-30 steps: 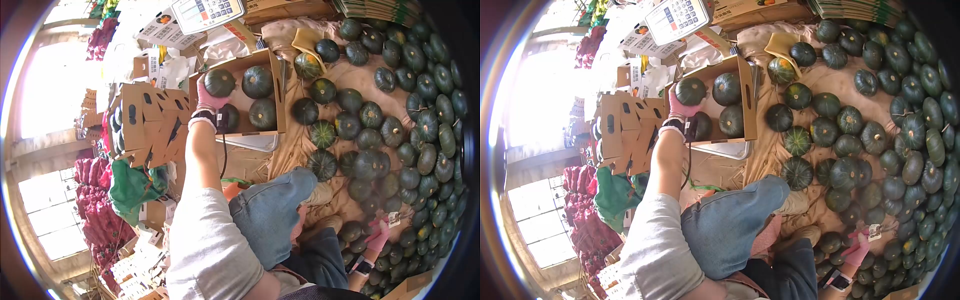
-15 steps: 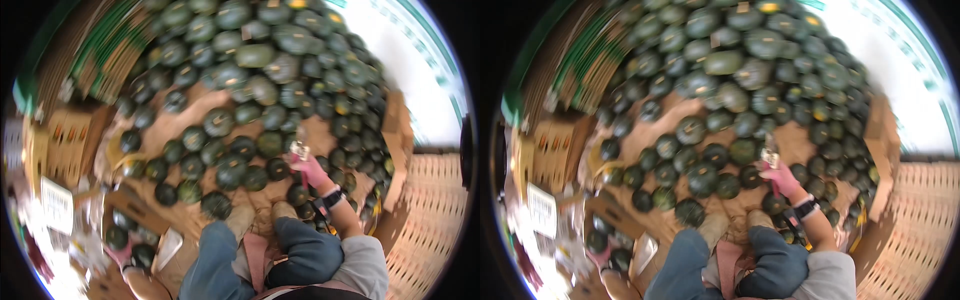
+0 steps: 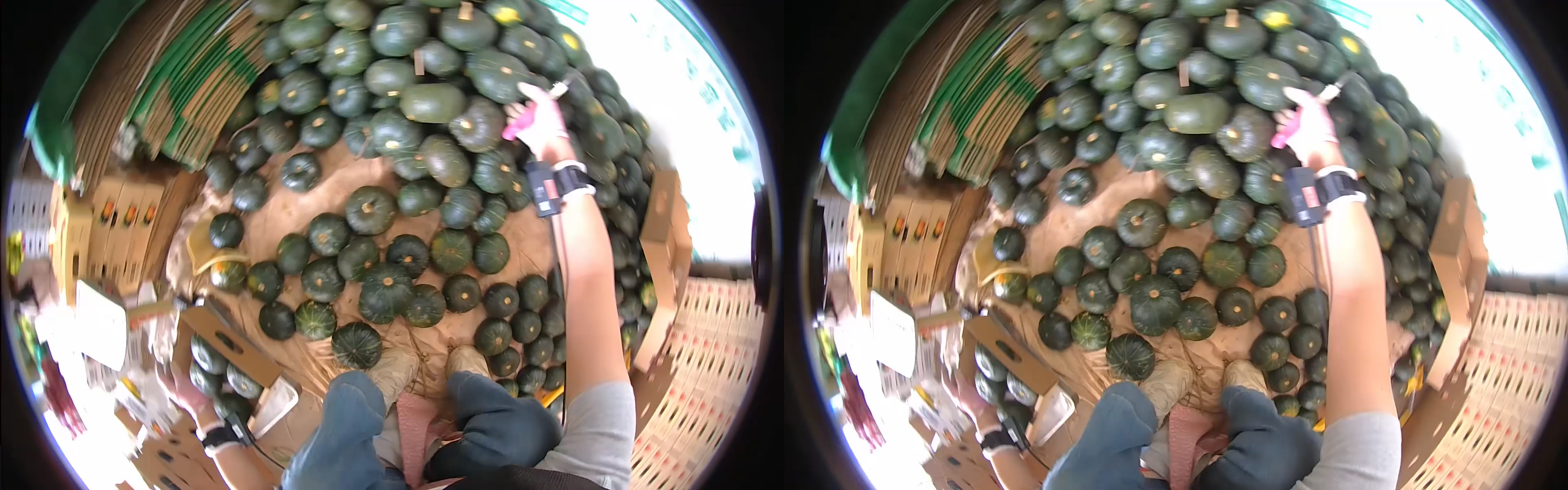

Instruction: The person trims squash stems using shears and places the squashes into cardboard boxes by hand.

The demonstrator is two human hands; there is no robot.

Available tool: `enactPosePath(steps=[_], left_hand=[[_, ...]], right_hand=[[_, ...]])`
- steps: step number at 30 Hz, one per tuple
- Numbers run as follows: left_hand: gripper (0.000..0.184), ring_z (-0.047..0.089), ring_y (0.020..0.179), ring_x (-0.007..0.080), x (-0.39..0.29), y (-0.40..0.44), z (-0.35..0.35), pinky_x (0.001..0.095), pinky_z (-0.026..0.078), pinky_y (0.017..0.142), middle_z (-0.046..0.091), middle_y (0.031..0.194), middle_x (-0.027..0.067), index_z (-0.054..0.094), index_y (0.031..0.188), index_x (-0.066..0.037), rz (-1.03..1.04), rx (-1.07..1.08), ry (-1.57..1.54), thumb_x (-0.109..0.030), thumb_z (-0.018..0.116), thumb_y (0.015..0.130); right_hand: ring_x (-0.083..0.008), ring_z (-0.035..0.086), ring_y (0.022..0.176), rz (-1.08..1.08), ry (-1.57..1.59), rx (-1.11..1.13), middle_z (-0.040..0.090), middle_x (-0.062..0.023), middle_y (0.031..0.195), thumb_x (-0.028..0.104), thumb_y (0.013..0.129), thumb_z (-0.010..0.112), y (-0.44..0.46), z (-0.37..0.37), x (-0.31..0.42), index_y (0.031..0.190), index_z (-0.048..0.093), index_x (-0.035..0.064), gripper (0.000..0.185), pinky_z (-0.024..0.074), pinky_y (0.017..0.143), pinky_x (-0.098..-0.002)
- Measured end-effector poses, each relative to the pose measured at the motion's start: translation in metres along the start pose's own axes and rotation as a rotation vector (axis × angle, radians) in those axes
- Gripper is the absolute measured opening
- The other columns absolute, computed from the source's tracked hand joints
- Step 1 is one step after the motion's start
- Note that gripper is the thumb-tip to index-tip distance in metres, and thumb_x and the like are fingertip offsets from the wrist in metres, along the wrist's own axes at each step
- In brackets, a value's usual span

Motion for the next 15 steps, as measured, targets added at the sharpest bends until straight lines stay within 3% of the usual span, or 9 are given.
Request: enactPosePath(steps=[2,3,4,6,8,9,11,13,15], left_hand=[[0.041,0.05,0.114,0.0257,-0.053,-0.035,0.038,0.0369,0.039,0.099,0.049,0.127,0.0161,0.046,0.128,0.001,-0.042,0.005,-0.078,-0.013,0.052,0.089],[0.036,0.053,0.109,0.0256,-0.115,-0.058,0.074,0.0353,0.043,0.094,0.053,0.121,0.0161,0.055,0.118,0.002,0.376,0.2,0.721,-0.013,0.054,0.086],[0.032,0.056,0.101,0.0261,-0.144,-0.075,0.101,0.0336,0.046,0.089,0.057,0.114,0.0151,0.06,0.11,0.002,0.653,0.223,1.216,-0.015,0.054,0.085],[0.033,0.059,0.093,0.0242,-0.134,-0.081,0.099,0.0332,0.049,0.078,0.061,0.102,0.0137,0.061,0.109,-0.002,0.364,0.162,0.57,-0.01,0.061,0.078],[0.032,0.059,0.091,0.0313,-0.167,-0.11,0.148,0.0371,0.05,0.077,0.061,0.097,0.0152,0.061,0.102,-0.004,0.597,0.285,0.621,-0.013,0.068,0.072],[0.028,0.06,0.086,0.0344,-0.148,-0.121,0.17,0.0389,0.05,0.076,0.061,0.094,0.0147,0.062,0.097,-0.005,0.719,0.47,0.406,-0.014,0.069,0.071],[0.027,0.064,0.078,0.0282,-0.152,-0.147,0.198,0.0348,0.051,0.072,0.063,0.088,0.0109,0.062,0.1,-0.005,0.254,0.659,0.088,-0.018,0.068,0.076],[0.034,0.063,0.087,0.0179,-0.131,-0.182,0.233,0.0316,0.051,0.078,0.063,0.101,0.0099,0.058,0.11,-0.003,0.173,1.033,0.01,-0.017,0.068,0.08],[0.047,0.062,0.092,0.0188,-0.135,-0.216,0.257,0.0324,0.05,0.084,0.062,0.105,0.0104,0.054,0.118,-0.004,-0.089,1.284,-0.206,-0.02,0.072,0.078]], right_hand=[[-0.0238,0.043,0.043,0.122,-0.1,0.072,0.04,-0.0056,0.051,0.033,0.075,0.071,0.011,0.008,-0.002,0.075,0.051,0.0068,0.033,0.0386,0.042,-0.0369],[-0.0167,0.036,0.04,0.138,-0.176,0.063,0.034,0.0006,0.048,0.037,0.076,0.069,0.006,0.016,-0.002,0.067,0.043,0.0145,0.036,0.0289,0.039,-0.031],[-0.015,0.033,0.039,0.14,-0.176,0.042,0.032,0.0012,0.047,0.035,0.084,0.061,0.007,0.023,-0.001,0.076,0.053,0.0111,0.027,0.0278,0.038,-0.0302],[-0.0153,0.04,0.048,0.131,-0.222,0.109,0.041,-0.0021,0.057,0.033,0.084,0.061,0.059,-0.003,-0.002,0.09,0.054,0.0138,0.021,0.0335,0.049,-0.0313],[-0.0156,0.046,0.057,0.086,-0.248,0.131,0.05,-0.0054,0.067,0.03,0.083,0.061,0.131,-0.035,0.002,0.104,0.054,0.0164,0.026,0.0392,0.061,-0.0324],[-0.0158,0.049,0.061,0.041,-0.273,0.127,0.054,-0.0071,0.072,0.028,0.083,0.061,0.157,-0.048,0.006,0.111,0.055,0.0177,0.031,0.042,0.066,-0.033],[-0.0161,0.055,0.07,-0.084,-0.333,0.136,0.063,-0.0104,0.083,0.026,0.083,0.061,0.192,-0.073,0.007,0.125,0.056,0.0203,0.043,0.0477,0.078,-0.0341],[-0.0189,0.058,0.08,-0.28,-0.419,0.185,0.063,-0.0111,0.084,0.022,0.087,0.053,0.095,-0.046,0.018,0.133,0.048,0.0188,0.046,0.0455,0.086,-0.0351],[-0.0184,0.058,0.083,-0.436,-0.516,0.274,0.063,-0.0116,0.086,0.018,0.09,0.046,0.005,-0.027,0.023,0.137,0.044,0.0158,0.047,0.0438,0.087,-0.0339]])
Point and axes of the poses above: each hand's wrist, its own y-axis towards the middle knuckle, its own z-axis out of the palm, x = y × z, the point moved 9 cm from there along y, towards the middle knuckle
